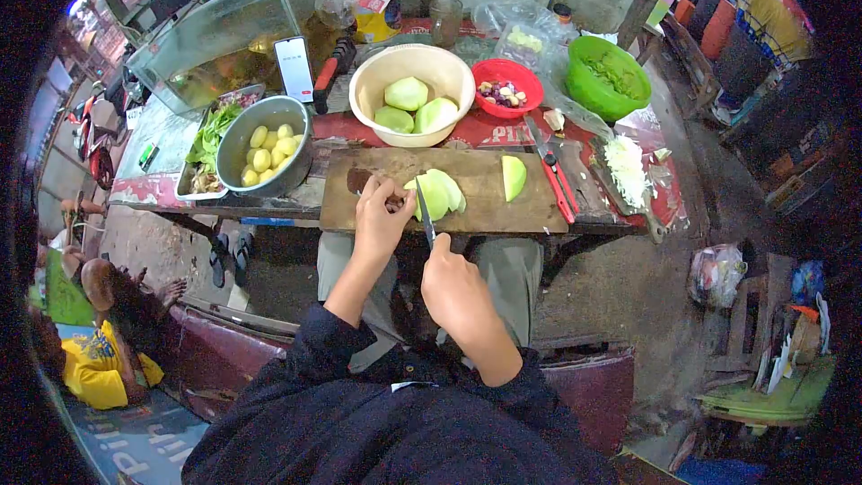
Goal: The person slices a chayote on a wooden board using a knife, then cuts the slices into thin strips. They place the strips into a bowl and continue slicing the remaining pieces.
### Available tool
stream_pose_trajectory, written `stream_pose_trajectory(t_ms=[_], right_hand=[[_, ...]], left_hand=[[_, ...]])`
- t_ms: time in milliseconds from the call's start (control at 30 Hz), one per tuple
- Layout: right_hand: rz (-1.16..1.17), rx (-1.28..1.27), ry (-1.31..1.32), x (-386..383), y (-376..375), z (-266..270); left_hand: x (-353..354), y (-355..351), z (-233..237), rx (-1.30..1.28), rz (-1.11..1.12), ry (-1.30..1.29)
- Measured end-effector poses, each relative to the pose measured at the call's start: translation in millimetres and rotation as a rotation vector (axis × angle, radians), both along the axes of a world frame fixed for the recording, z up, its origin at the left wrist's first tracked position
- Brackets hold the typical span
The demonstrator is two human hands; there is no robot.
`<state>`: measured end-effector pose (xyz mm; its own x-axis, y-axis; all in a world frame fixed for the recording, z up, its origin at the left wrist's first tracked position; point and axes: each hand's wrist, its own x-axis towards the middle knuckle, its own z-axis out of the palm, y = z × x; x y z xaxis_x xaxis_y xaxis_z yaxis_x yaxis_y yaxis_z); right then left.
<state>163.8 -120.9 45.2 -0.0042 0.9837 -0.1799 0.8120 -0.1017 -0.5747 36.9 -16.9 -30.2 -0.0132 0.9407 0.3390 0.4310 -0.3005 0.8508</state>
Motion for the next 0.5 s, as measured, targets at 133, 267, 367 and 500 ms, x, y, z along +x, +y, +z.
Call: stream_pose_trajectory(t_ms=[133, 267, 367, 500], right_hand=[[-0.004, -0.014, -0.011, -3, 0, 0], [0.020, -0.024, -0.010, -3, 5, -7], [0.027, -0.021, 0.013, -3, 14, -11], [0.028, -0.050, -0.024, -6, 23, -12]], left_hand=[[0, 0, 1, 0.016, -0.009, 0.007], [0, 0, 0, -0.002, -0.017, -0.017], [0, 0, 0, -0.001, -0.018, -0.006], [-1, -1, 1, 0.001, -0.015, 0.001]])
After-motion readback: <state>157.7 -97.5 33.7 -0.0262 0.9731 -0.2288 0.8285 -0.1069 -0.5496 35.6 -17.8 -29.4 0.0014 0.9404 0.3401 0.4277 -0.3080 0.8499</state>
